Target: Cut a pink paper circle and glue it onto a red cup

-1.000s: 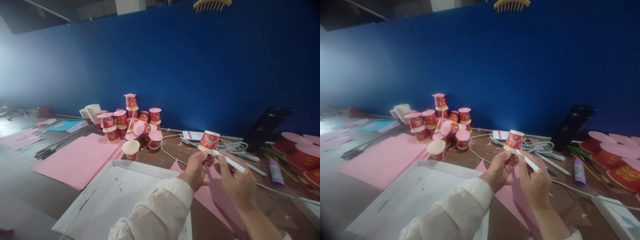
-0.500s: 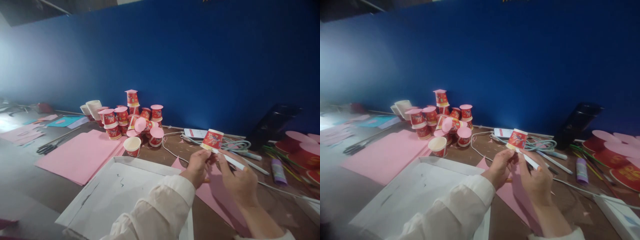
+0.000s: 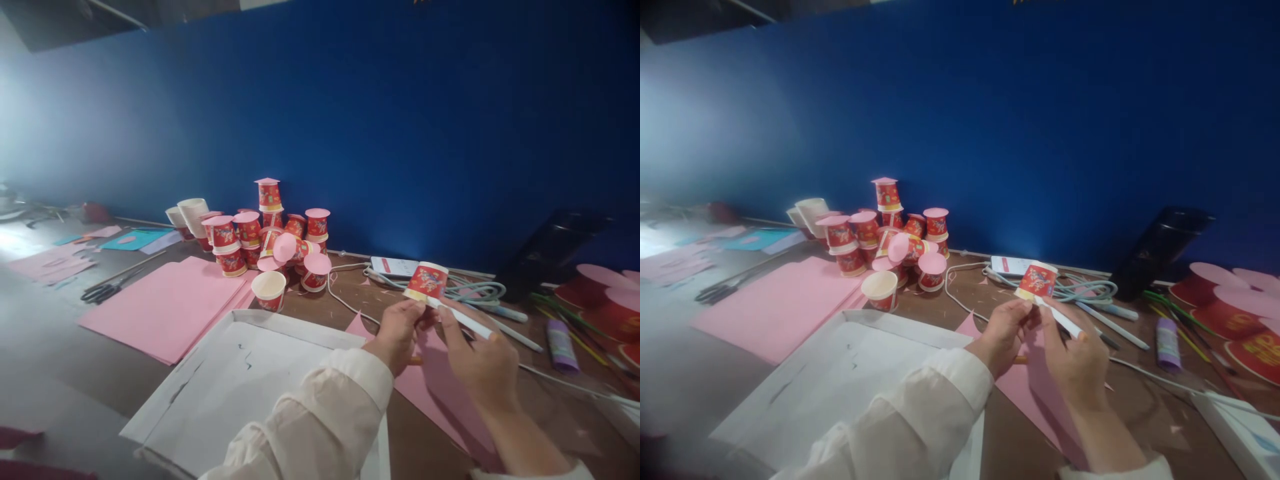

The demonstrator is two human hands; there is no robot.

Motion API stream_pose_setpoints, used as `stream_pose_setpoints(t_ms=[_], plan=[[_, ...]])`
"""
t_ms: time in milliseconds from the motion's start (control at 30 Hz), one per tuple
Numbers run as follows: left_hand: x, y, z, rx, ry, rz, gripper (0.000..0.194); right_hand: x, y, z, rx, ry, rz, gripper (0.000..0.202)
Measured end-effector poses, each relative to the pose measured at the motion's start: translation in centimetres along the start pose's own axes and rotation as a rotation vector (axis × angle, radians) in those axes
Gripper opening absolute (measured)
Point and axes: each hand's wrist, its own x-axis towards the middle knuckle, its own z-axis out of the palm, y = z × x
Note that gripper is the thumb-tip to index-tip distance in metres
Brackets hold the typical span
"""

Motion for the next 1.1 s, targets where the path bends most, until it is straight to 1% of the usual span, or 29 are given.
stream_pose_setpoints(t_ms=[133,333,433,533,633,767,867,1000,1100], plan=[[0.0,-0.1,-0.2,0.033,-0.003,0.000,0.041,0.1,-0.1,-0.1,-0.005,-0.013,0.036,0.038],[0.2,-0.4,-0.4,0.082,-0.035,-0.009,0.045,0.1,0.1,0.0,-0.001,-0.018,-0.025,0.036],[0.4,-0.9,-0.7,0.145,-0.037,-0.014,0.046,0.1,0.6,0.2,0.006,0.022,-0.058,0.034],[0.5,-1.1,-0.9,0.207,-0.028,-0.051,0.044,0.2,1.2,0.4,-0.005,0.076,-0.148,0.032],[0.6,-0.9,-0.9,0.135,-0.038,-0.020,0.043,0.3,1.5,0.5,-0.066,0.105,-0.192,0.031],[0.6,-0.4,-0.5,0.018,0.013,-0.015,0.035,0.2,1.4,0.3,-0.135,0.115,-0.144,0.035],[0.4,-0.3,-0.3,-0.001,0.032,-0.014,0.030,0.2,1.3,0.2,-0.129,0.097,-0.144,0.035],[0.3,-0.4,-0.2,0.007,0.019,-0.020,0.031,0.1,1.2,0.3,-0.114,0.088,-0.199,0.034],[0.4,-0.5,-0.2,0.008,0.017,-0.024,0.031,0.2,1.2,0.3,-0.119,0.092,-0.214,0.034]])
